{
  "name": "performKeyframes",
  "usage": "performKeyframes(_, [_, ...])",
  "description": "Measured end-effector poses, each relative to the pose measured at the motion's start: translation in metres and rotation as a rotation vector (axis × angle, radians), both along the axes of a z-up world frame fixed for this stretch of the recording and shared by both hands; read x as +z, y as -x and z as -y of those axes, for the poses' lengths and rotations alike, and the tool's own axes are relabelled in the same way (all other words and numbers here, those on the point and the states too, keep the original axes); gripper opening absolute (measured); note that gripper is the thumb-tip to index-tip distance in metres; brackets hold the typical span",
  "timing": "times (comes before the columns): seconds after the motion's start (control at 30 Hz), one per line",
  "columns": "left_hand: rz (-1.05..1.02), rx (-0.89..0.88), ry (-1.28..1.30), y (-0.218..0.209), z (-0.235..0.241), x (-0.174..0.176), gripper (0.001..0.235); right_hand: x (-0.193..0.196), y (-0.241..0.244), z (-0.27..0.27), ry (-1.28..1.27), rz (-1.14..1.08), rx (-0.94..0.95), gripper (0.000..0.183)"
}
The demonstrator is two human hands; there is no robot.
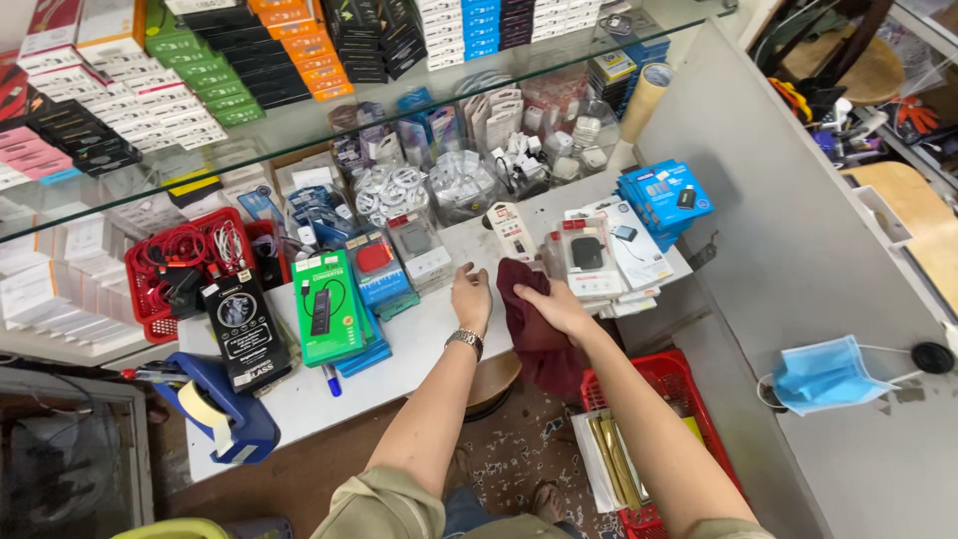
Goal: The person wipes the surfaces of several small retail boxes with a maroon cloth. They handle each box one at a time, turning it over to wipe multiple sides before placing it back on the counter.
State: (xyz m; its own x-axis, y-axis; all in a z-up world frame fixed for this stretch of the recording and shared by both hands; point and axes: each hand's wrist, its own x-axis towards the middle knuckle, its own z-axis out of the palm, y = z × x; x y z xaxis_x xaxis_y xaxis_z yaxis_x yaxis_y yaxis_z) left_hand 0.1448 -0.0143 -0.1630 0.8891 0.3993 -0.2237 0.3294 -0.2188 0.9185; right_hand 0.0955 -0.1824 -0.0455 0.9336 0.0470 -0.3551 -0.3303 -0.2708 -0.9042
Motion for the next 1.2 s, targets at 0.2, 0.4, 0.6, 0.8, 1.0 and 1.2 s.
performKeyframes(0.2, [0.301,0.197,-0.354,-0.007,-0.085,0.03,0.045,-0.056,-0.075,-0.079,-0.395,-0.135,-0.232,0.057])
performKeyframes(0.4, [0.156,0.064,-0.138,-0.022,-0.114,0.004,0.057,-0.106,-0.124,-0.119,-0.414,-0.252,-0.226,0.055])
performKeyframes(0.6, [0.235,0.1,0.359,-0.028,-0.122,0.001,0.061,-0.111,-0.119,-0.14,-0.42,-0.217,-0.204,0.057])
performKeyframes(0.8, [0.18,0.091,0.603,-0.023,-0.125,0.029,0.068,-0.066,-0.087,-0.127,-0.461,-0.07,-0.36,0.06])
performKeyframes(1.0, [0.162,-0.089,1.276,-0.029,-0.134,0.101,0.087,0.013,-0.056,-0.102,-0.516,-0.035,-0.152,0.053])
performKeyframes(1.2, [0.261,-0.173,1.379,0.002,-0.128,0.141,0.098,0.093,-0.028,-0.109,0.087,0.409,-0.041,0.054])
